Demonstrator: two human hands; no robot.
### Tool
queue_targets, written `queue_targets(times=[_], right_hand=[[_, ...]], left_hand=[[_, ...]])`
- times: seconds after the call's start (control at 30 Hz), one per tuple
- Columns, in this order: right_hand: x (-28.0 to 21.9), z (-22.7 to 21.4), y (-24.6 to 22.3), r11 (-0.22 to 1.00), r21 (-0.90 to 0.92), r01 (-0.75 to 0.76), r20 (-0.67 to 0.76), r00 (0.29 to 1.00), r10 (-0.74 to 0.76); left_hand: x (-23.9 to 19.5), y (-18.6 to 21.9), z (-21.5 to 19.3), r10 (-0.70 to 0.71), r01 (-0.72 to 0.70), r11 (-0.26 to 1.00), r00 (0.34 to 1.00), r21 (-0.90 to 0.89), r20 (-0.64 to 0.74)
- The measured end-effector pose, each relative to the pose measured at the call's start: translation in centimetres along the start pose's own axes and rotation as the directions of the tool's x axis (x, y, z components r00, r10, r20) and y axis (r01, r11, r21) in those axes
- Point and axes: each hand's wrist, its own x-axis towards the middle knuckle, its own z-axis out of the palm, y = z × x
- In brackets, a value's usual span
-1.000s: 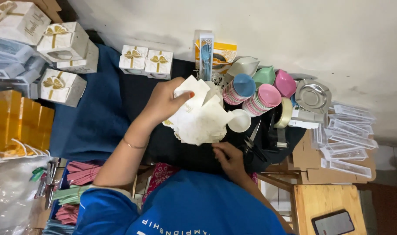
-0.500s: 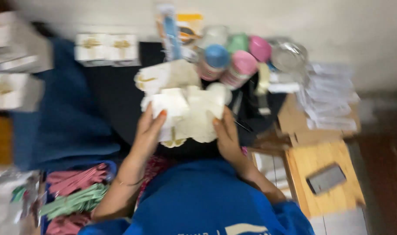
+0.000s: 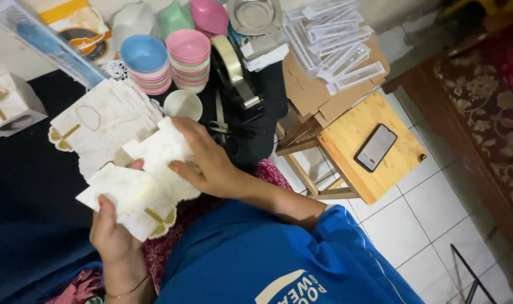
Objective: Assembling small white gift boxes from flat cardboard templates by folding them into shape.
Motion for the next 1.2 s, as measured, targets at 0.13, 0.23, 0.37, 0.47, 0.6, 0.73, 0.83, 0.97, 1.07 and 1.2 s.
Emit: queue_targets(times=[0.13, 0.23, 0.37, 0.47, 0.6, 0.73, 0.83, 0.97, 1.07, 1.2], right_hand=[[0.0, -1.2, -0.8, 0.962, -0.253, 0.105, 0.024, 0.994, -0.102], [0.3, -1.5, -1.3, 0.945, -0.28, 0.172, 0.099, 0.984, -0.149], [0.4, -1.7, -1.6, 0.957, -0.217, 0.191, 0.049, 0.982, -0.185], [0.7, -2.0, -1.7, 0.951, -0.194, 0.239, 0.009, 0.97, -0.242], [1.2, -2.4, -2.1, 0.951, -0.135, 0.279, -0.02, 0.958, -0.284], [1.3, -1.4, -0.9, 0.917, -0.134, 0.375, -0.123, 0.912, -0.391], [1.4, -1.6, -1.5, 0.907, -0.152, 0.394, -0.118, 0.904, -0.412], [1.4, -1.7, -1.9, 0.936, -0.061, 0.348, -0.14, 0.925, -0.353], [1.3, -1.7, -1.7, 0.951, 0.004, 0.309, -0.133, 0.943, -0.306], [1.7, -1.4, -2.6, 0.947, 0.026, 0.319, -0.171, 0.935, -0.31]], left_hand=[[-1.3, 1.7, 3.3, 0.095, -0.12, 0.948, 0.991, 0.294, 0.097], [-2.3, 1.3, 2.6, 0.093, -0.116, 0.957, 0.991, 0.266, 0.099], [-3.0, 1.3, 1.6, 0.09, -0.11, 0.986, 0.984, 0.128, 0.156], [-3.5, 1.6, 2.6, 0.08, -0.095, 0.986, 0.991, 0.138, 0.111], [-3.3, 0.6, 1.5, 0.097, -0.104, 0.985, 0.994, 0.14, 0.055], [-3.0, -1.8, -0.1, 0.212, -0.218, 0.972, 0.975, 0.085, 0.071], [-3.6, -2.3, 0.2, 0.199, -0.178, 0.978, 0.952, 0.111, -0.232], [-3.5, 0.0, 2.9, 0.112, -0.128, 0.985, 0.984, -0.113, -0.135], [-3.2, -1.7, 1.0, 0.059, -0.088, 0.963, 0.991, -0.256, -0.118], [-3.1, -1.7, 1.5, 0.017, -0.037, 0.927, 0.998, -0.374, -0.056]])
